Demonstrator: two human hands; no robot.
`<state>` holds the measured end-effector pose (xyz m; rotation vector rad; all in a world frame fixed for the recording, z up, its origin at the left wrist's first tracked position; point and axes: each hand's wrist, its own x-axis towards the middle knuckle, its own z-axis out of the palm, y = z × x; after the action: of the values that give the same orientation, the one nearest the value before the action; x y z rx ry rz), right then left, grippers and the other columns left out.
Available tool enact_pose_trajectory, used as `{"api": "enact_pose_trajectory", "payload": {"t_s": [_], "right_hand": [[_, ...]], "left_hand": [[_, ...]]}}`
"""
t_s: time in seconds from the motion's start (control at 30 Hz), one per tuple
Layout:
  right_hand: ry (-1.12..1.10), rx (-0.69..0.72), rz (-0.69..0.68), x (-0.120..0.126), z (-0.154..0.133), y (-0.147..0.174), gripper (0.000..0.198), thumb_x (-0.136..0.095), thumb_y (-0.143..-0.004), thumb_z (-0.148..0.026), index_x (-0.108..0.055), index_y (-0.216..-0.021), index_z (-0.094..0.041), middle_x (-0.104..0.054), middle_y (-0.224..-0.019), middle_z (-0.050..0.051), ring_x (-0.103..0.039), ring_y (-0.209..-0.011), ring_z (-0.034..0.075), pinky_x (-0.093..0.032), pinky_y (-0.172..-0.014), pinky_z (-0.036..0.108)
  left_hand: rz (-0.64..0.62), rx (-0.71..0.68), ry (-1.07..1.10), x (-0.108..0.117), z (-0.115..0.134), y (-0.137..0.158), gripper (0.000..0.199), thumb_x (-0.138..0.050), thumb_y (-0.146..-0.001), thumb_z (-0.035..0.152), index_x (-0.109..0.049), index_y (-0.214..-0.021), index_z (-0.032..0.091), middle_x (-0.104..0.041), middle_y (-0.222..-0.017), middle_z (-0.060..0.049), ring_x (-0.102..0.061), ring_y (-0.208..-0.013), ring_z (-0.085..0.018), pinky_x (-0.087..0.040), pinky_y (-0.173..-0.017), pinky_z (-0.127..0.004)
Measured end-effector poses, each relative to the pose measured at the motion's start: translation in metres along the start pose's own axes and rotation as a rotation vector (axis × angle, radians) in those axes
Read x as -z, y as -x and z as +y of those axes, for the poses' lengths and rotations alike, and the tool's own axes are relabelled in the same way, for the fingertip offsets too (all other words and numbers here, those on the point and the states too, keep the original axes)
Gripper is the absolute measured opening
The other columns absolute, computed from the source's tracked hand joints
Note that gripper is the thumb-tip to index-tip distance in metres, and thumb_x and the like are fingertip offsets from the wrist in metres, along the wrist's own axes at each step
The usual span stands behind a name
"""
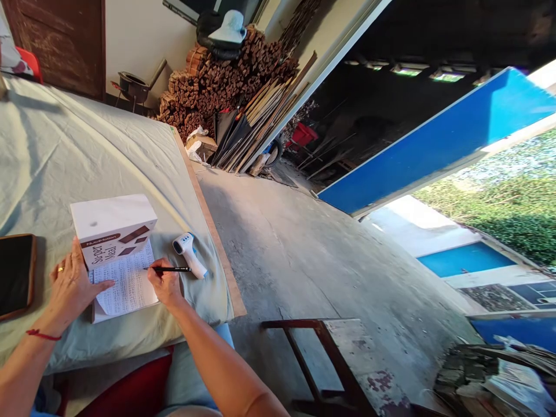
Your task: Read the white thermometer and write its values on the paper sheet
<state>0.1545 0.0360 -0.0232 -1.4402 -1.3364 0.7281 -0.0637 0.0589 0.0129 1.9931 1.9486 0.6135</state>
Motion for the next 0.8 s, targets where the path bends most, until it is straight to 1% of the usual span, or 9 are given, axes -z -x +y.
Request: {"api": "enact_pose_trajectory", "payload": {"t_s": [0.1, 0.23, 0.5, 0.67, 0.8], "right_hand": [[0.001, -0.005, -0.013, 0.0002, 0.0005, 0.0002, 0.011, -0.055, -0.075, -0.033, -0.056, -0.073, -0.023, -0.056, -0.059, -0.003, -0.049, -0.054, 0.014, -0.041, -0.056, 0.027], [0.0, 0.012, -0.003, -0.0001, 0.0009, 0.0001, 0.012, -0.054, -0.075, -0.034, -0.055, -0.074, -0.022, -0.055, -0.059, -0.003, -0.049, -0.053, 0.014, -0.04, -0.056, 0.027], [0.019, 0.004, -0.014, 0.0001, 0.0042, 0.0002, 0.009, -0.054, -0.076, -0.031, -0.056, -0.076, -0.022, -0.057, -0.062, -0.002, -0.05, -0.055, 0.014, -0.041, -0.056, 0.026], [0.04, 0.077, 0.007, -0.0004, 0.0082, -0.0001, 0.01, -0.053, -0.077, -0.031, -0.056, -0.076, -0.021, -0.058, -0.063, -0.001, -0.052, -0.056, 0.014, -0.044, -0.057, 0.026], [0.05, 0.108, 0.029, -0.0014, 0.0095, -0.0005, 0.01, -0.053, -0.078, -0.031, -0.055, -0.076, -0.021, -0.059, -0.063, -0.001, -0.053, -0.055, 0.014, -0.044, -0.056, 0.026]], "left_hand": [[0.001, 0.007, 0.005, 0.0005, 0.0007, 0.0004, 0.084, -0.067, -0.063, 0.06, -0.039, -0.13, 0.017, -0.052, -0.133, -0.023, -0.044, -0.132, -0.045, -0.035, -0.104, -0.06], [-0.003, 0.013, 0.024, 0.0004, 0.0011, 0.0004, 0.088, -0.068, -0.061, 0.059, -0.038, -0.131, 0.016, -0.051, -0.134, -0.024, -0.043, -0.132, -0.046, -0.035, -0.104, -0.06], [-0.012, 0.008, -0.007, -0.0013, -0.0012, 0.0008, 0.087, -0.066, -0.064, 0.06, -0.036, -0.133, 0.017, -0.049, -0.137, -0.023, -0.044, -0.131, -0.044, -0.034, -0.106, -0.059], [0.013, -0.007, -0.02, -0.0031, -0.0033, 0.001, 0.085, -0.064, -0.065, 0.058, -0.034, -0.135, 0.021, -0.052, -0.134, -0.021, -0.045, -0.129, -0.044, -0.037, -0.102, -0.061], [0.009, 0.001, -0.041, -0.0024, -0.0016, 0.0009, 0.086, -0.063, -0.065, 0.059, -0.036, -0.135, 0.018, -0.053, -0.132, -0.022, -0.047, -0.127, -0.044, -0.038, -0.101, -0.06]]}}
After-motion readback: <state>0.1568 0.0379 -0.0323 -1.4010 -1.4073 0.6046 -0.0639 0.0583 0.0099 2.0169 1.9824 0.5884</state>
